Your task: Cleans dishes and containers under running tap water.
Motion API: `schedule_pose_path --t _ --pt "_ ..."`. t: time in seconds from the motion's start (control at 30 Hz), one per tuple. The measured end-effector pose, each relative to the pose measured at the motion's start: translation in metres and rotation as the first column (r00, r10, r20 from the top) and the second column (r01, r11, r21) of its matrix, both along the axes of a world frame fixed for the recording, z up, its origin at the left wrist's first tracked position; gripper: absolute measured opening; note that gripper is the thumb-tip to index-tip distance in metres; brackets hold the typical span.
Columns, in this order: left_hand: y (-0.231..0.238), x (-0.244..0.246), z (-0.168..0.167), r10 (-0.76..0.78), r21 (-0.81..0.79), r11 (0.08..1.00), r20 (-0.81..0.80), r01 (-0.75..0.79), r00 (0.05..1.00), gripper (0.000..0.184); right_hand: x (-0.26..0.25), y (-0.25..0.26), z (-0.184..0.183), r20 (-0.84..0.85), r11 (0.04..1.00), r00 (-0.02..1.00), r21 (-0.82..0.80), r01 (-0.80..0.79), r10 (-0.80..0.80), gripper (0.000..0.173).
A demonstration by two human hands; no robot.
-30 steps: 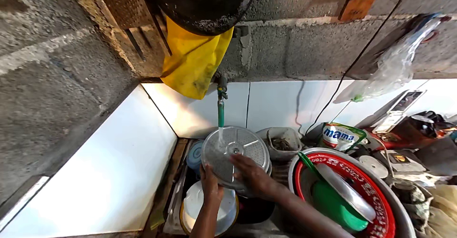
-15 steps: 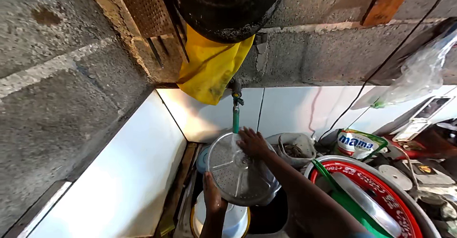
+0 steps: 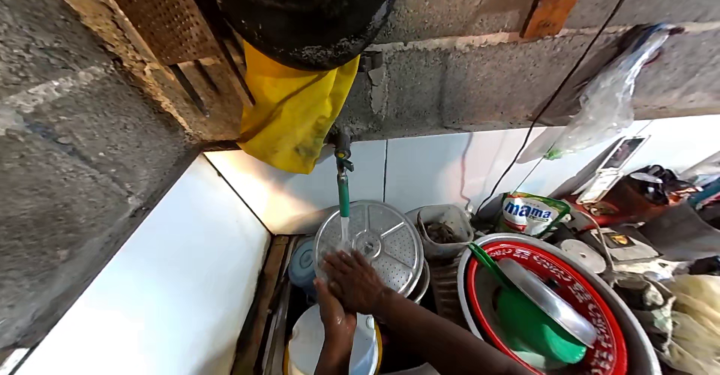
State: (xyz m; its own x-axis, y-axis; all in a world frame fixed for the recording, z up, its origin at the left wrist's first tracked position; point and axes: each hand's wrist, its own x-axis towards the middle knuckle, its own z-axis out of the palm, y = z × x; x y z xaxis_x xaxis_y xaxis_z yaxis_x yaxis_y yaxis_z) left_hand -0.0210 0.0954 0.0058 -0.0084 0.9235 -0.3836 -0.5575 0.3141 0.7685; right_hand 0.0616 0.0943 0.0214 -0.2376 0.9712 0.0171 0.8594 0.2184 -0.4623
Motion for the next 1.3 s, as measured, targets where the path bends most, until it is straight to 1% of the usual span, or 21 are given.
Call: schedule_pose_path --t 0.1,0.17,0.23,0.33,0.4,0.5,0.57,0.67,0.73,0.77,0.8,0.83,0.87,0.9,0.93,0.97,1.0,1.1,1.17,1.23,1.3 --pt "0.002 -0.007 0.002 0.023 0.026 0.999 0.002 -0.023 1.0 0.057 -0.001 -0.003 -0.001 0.019 0.994 0.995 0.042 -0.097 0.096 0.051" --pt "0.006 -0.014 0.004 0.09 -0.036 0.995 -0.073 -0.092 0.993 0.055 0.006 -0.022 -0.003 0.041 0.974 0.977 0.073 -0.214 0.212 0.049" --pt "0.007 -0.026 0.004 0.115 -0.042 0.992 -0.055 -0.117 0.992 0.059 0.021 -0.046 -0.009 0.021 0.956 0.967 0.144 -0.254 0.254 0.045" --pt "0.008 -0.037 -0.001 0.163 -0.002 0.987 0.016 -0.163 0.987 0.058 0.056 -0.061 -0.022 -0.048 0.949 0.989 0.29 -0.122 0.142 0.036" --pt "0.005 -0.038 0.001 0.169 -0.015 0.986 0.017 -0.169 0.985 0.057 0.08 -0.054 -0.02 -0.087 0.949 0.996 0.314 0.015 0.013 0.033" --pt "0.0 -0.035 0.004 0.155 -0.03 0.988 0.005 -0.155 0.988 0.058 0.111 -0.032 0.001 -0.03 0.964 0.977 0.161 0.211 -0.209 0.041" --pt "-0.001 -0.033 0.006 0.155 -0.03 0.987 0.002 -0.155 0.988 0.057 0.118 -0.02 0.009 0.013 0.948 0.952 0.104 0.302 -0.305 0.044" --pt "-0.001 -0.033 0.007 0.161 -0.007 0.987 -0.017 -0.161 0.987 0.058 0.099 -0.019 0.016 0.038 0.961 0.961 0.039 0.272 -0.274 0.046" --pt "-0.003 -0.031 0.009 0.156 0.023 0.988 -0.042 -0.155 0.987 0.056 0.089 -0.023 0.007 -0.004 0.969 0.974 0.095 0.227 -0.227 0.045" --pt "-0.003 -0.032 0.009 0.155 0.028 0.988 -0.042 -0.154 0.987 0.055 0.088 -0.025 0.0 -0.06 0.952 0.963 0.146 0.269 -0.263 0.045" --pt "-0.004 -0.034 0.007 0.159 0.027 0.987 -0.031 -0.158 0.987 0.055 0.089 -0.028 -0.003 -0.169 0.916 0.924 0.157 0.37 -0.344 0.051" --pt "-0.003 -0.036 0.005 0.167 0.019 0.986 -0.013 -0.166 0.986 0.056 0.091 -0.029 -0.001 -0.318 0.869 0.84 0.085 0.488 -0.441 0.062" --pt "-0.003 -0.038 0.003 0.171 0.012 0.985 0.003 -0.171 0.985 0.057 0.094 -0.029 0.006 -0.477 0.816 0.702 -0.057 0.575 -0.528 0.07" --pt "-0.002 -0.039 0.002 0.167 0.004 0.986 0.018 -0.167 0.986 0.058 0.095 -0.029 0.013 -0.606 0.764 0.524 -0.235 0.601 -0.599 0.072" --pt "-0.004 -0.04 0.002 0.159 -0.017 0.987 0.026 -0.158 0.987 0.059 0.096 -0.03 0.019 -0.679 0.716 0.338 -0.404 0.569 -0.652 0.064" --pt "-0.006 -0.04 0.003 0.151 -0.049 0.988 0.026 -0.149 0.988 0.059 0.096 -0.032 0.025 -0.693 0.678 0.203 -0.527 0.512 -0.692 0.05" --pt "-0.007 -0.039 0.005 0.134 -0.084 0.988 0.018 -0.132 0.991 0.058 0.097 -0.034 0.029 -0.69 0.664 0.147 -0.582 0.469 -0.709 0.044" --pt "-0.003 -0.041 0.003 0.039 -0.13 0.99 -0.065 -0.047 0.997 0.041 0.102 -0.047 0.039 -0.682 0.647 0.133 -0.588 0.485 -0.719 0.044" --pt "0.004 -0.046 -0.002 -0.067 -0.098 0.994 -0.152 0.052 0.986 0.047 0.108 -0.058 0.047 -0.68 0.642 0.137 -0.578 0.504 -0.72 0.043" --pt "0.012 -0.048 -0.007 -0.147 -0.084 0.988 -0.223 0.131 0.964 0.045 0.115 -0.07 0.06 -0.684 0.645 0.149 -0.561 0.519 -0.714 0.042" --pt "0.018 -0.044 -0.012 -0.232 -0.102 0.972 -0.264 0.212 0.936 0.042 0.122 -0.079 0.068 -0.734 0.693 0.188 -0.478 0.54 -0.653 0.042"
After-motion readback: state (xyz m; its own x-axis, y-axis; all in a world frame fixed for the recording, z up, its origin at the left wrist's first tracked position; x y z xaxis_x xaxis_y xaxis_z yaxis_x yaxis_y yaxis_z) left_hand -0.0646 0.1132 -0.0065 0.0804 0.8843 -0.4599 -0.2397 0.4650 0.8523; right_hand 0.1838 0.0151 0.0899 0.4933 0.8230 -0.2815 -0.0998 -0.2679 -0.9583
